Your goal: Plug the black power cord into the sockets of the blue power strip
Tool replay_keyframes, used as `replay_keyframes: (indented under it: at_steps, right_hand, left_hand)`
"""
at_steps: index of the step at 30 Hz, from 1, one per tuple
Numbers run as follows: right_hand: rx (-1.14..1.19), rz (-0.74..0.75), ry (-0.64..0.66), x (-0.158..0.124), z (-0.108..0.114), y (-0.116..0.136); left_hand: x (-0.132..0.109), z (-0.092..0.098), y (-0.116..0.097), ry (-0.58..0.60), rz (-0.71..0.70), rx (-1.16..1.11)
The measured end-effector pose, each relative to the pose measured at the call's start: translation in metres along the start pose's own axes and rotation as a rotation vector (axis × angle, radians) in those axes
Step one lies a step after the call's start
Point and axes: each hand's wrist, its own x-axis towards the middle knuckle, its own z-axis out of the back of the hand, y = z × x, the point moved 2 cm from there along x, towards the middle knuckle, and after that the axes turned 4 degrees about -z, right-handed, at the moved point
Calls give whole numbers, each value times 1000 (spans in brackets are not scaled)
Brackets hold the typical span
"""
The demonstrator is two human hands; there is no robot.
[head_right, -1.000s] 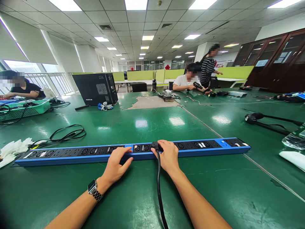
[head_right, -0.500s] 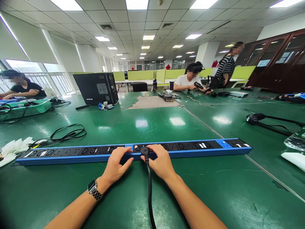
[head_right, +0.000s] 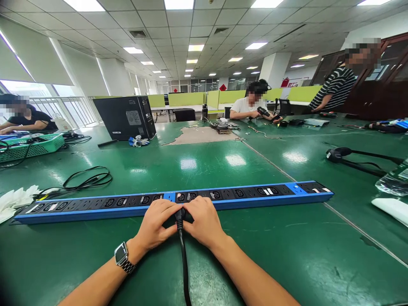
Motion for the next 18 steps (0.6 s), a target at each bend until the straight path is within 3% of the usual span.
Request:
replay_keyframes:
  at_steps: [6, 12, 15, 18]
  right_hand:
    - [59, 19, -17, -1, 0, 2]
    - [112, -93, -84, 0, 5, -8]
    - [124, -96, -104, 0, 8, -9]
    - [141, -102, -99, 0, 8, -7]
  left_hand:
    - [-4, 7, 9, -197, 52, 119]
    - [-18, 22, 42, -413, 362, 241]
    - [-23, 19, 52, -397, 490, 227]
    - [-22, 11, 53, -306, 507, 203]
